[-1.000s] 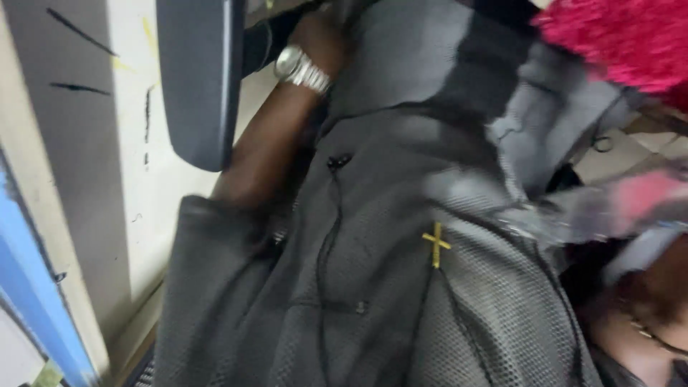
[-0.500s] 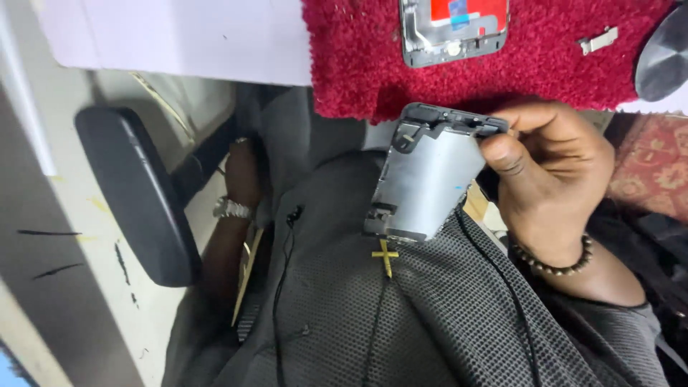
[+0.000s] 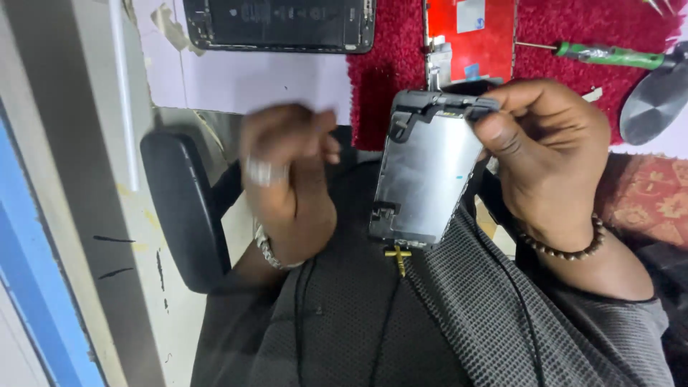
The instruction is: Repairing a mobile phone by manipulating internal components and using a screwdriver.
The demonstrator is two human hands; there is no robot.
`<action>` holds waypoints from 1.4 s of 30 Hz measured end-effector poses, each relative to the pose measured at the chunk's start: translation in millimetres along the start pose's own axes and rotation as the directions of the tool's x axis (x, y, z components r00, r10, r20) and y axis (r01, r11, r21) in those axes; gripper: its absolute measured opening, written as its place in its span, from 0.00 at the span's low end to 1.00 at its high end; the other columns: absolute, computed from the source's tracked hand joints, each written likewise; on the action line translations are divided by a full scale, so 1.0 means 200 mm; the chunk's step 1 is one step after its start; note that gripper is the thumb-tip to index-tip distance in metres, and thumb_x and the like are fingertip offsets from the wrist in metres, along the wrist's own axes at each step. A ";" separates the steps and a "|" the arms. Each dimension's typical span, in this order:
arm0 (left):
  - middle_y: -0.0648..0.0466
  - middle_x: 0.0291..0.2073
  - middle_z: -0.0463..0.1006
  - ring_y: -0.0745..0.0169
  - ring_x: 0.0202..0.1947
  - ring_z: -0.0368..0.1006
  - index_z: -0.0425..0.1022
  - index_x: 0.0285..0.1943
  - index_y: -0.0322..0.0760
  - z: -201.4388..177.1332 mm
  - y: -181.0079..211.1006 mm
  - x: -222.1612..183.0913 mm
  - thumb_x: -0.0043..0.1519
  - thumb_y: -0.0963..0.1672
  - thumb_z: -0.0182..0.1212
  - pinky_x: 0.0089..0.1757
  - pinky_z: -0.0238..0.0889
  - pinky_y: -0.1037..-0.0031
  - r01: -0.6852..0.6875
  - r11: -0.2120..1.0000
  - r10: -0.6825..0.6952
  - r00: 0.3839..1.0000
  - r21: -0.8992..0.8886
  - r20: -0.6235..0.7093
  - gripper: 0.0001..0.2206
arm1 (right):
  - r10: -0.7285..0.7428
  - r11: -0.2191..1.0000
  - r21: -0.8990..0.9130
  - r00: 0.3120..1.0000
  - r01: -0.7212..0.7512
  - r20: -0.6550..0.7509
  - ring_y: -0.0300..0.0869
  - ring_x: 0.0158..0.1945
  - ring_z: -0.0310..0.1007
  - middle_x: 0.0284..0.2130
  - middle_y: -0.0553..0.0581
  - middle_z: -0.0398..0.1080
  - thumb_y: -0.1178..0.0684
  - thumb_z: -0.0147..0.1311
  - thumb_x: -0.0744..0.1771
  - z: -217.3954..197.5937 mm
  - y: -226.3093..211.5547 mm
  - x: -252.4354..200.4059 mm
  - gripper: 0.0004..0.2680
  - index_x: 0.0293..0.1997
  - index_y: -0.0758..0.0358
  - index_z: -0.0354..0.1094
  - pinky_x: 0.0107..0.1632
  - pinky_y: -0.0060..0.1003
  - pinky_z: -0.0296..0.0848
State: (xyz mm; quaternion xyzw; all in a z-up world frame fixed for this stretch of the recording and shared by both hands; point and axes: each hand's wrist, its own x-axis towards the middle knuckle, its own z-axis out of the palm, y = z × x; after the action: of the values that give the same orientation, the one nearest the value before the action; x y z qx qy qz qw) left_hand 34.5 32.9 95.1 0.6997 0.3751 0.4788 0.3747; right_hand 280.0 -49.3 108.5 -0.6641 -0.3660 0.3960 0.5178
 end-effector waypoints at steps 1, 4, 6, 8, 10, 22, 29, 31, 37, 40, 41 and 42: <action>0.49 0.49 0.70 0.66 0.34 0.72 0.73 0.63 0.38 0.03 0.09 0.08 0.81 0.41 0.44 0.38 0.70 0.76 0.209 0.953 -0.196 0.977 -0.219 0.083 0.10 | 0.011 1.000 -0.018 1.000 -0.010 0.018 0.36 0.42 0.74 0.44 0.56 0.77 0.54 0.65 0.72 0.01 0.00 0.00 0.10 0.54 0.69 0.72 0.47 0.26 0.73; 0.49 0.56 0.67 0.53 0.59 0.70 0.70 0.68 0.40 0.06 0.12 0.20 0.81 0.51 0.40 0.61 0.67 0.64 0.252 0.951 -0.164 0.903 -0.181 0.398 0.18 | 0.005 0.999 -0.045 0.998 -0.002 0.066 0.36 0.40 0.74 0.42 0.57 0.77 0.48 0.64 0.70 0.01 0.01 -0.02 0.13 0.53 0.69 0.73 0.46 0.28 0.74; 0.51 0.57 0.65 0.59 0.55 0.69 0.69 0.69 0.41 0.07 0.13 0.24 0.78 0.52 0.45 0.56 0.68 0.69 0.350 0.916 -0.236 0.865 -0.196 0.442 0.18 | 0.010 0.999 -0.048 0.998 -0.007 0.059 0.36 0.41 0.73 0.43 0.56 0.76 0.48 0.64 0.70 0.00 0.01 -0.03 0.13 0.53 0.68 0.72 0.47 0.28 0.73; 0.53 0.58 0.63 0.65 0.51 0.67 0.67 0.70 0.42 0.07 0.15 0.26 0.76 0.53 0.49 0.51 0.69 0.74 0.435 0.876 -0.291 0.821 -0.209 0.492 0.20 | 0.007 0.999 -0.049 0.999 -0.005 0.041 0.35 0.42 0.73 0.43 0.55 0.76 0.47 0.64 0.71 -0.01 0.02 -0.04 0.13 0.53 0.67 0.72 0.48 0.28 0.72; 0.52 0.55 0.61 0.62 0.55 0.65 0.69 0.66 0.43 0.08 0.15 0.26 0.70 0.51 0.62 0.55 0.68 0.72 0.381 0.924 -0.328 0.837 -0.036 0.439 0.18 | -0.009 0.996 -0.083 0.999 0.013 0.044 0.36 0.42 0.72 0.40 0.54 0.74 0.48 0.64 0.69 -0.03 0.02 -0.06 0.13 0.51 0.68 0.71 0.48 0.28 0.72; 0.51 0.49 0.73 0.59 0.47 0.76 0.75 0.58 0.40 0.14 0.09 0.14 0.72 0.45 0.62 0.53 0.73 0.68 0.342 0.881 -0.129 0.837 -0.326 0.531 0.09 | -0.321 0.909 -0.218 0.929 0.356 0.183 0.46 0.39 0.78 0.39 0.67 0.76 0.54 0.64 0.66 -0.02 -0.05 -0.07 0.11 0.47 0.73 0.73 0.45 0.35 0.77; 0.50 0.50 0.73 0.57 0.50 0.76 0.78 0.61 0.39 0.16 0.05 0.04 0.72 0.46 0.64 0.57 0.74 0.67 0.277 0.922 -0.100 0.845 -0.269 0.526 0.12 | -0.455 0.782 -0.334 0.849 0.526 0.270 0.51 0.47 0.76 0.45 0.68 0.73 0.57 0.68 0.68 -0.07 -0.02 -0.07 0.13 0.53 0.73 0.68 0.52 0.41 0.76; 0.48 0.47 0.73 0.54 0.49 0.75 0.77 0.62 0.38 0.17 0.04 0.02 0.73 0.46 0.63 0.56 0.74 0.64 0.151 0.959 -0.017 0.876 -0.240 0.482 0.12 | -0.638 0.692 -0.270 0.743 0.669 0.204 0.47 0.42 0.78 0.49 0.67 0.64 0.60 0.69 0.69 -0.06 0.02 -0.05 0.15 0.57 0.69 0.63 0.44 0.36 0.82; 0.53 0.48 0.71 0.58 0.43 0.74 0.74 0.66 0.39 0.18 0.04 -0.02 0.71 0.42 0.78 0.50 0.76 0.67 -0.055 0.962 0.165 0.897 -0.266 0.410 0.19 | -0.701 0.647 -0.361 0.710 0.672 0.064 0.48 0.39 0.76 0.44 0.67 0.61 0.62 0.67 0.68 0.03 -0.06 -0.08 0.07 0.41 0.69 0.69 0.47 0.39 0.84; 0.53 0.45 0.70 0.60 0.39 0.72 0.75 0.65 0.37 0.19 0.05 0.00 0.69 0.40 0.84 0.45 0.76 0.68 -0.134 0.961 0.217 0.906 -0.240 0.363 0.21 | -0.621 0.658 -0.417 0.765 0.627 0.169 0.51 0.43 0.75 0.45 0.67 0.62 0.59 0.63 0.70 -0.06 -0.06 -0.12 0.05 0.43 0.69 0.71 0.50 0.45 0.83; 0.53 0.45 0.70 0.60 0.39 0.72 0.75 0.65 0.37 0.20 0.05 0.00 0.69 0.40 0.84 0.45 0.76 0.68 -0.132 0.961 0.216 0.906 -0.242 0.364 0.21 | -0.620 0.658 -0.419 0.766 0.625 0.169 0.51 0.43 0.75 0.45 0.67 0.62 0.59 0.63 0.70 -0.05 -0.06 -0.12 0.05 0.43 0.69 0.71 0.50 0.45 0.83; 0.53 0.45 0.70 0.59 0.39 0.72 0.75 0.64 0.36 0.20 0.05 0.00 0.68 0.39 0.84 0.45 0.76 0.67 -0.128 0.961 0.213 0.908 -0.246 0.362 0.21 | -0.639 0.650 -0.420 0.755 0.633 0.149 0.51 0.43 0.75 0.44 0.66 0.63 0.59 0.64 0.69 -0.05 -0.05 -0.12 0.05 0.42 0.67 0.71 0.50 0.44 0.82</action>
State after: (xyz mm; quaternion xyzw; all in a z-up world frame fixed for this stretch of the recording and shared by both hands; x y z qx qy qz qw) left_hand 74.6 21.8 94.2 0.7652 0.1770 0.4011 0.4714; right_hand 278.7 -72.4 122.8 -0.5961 -0.6522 0.0907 0.4593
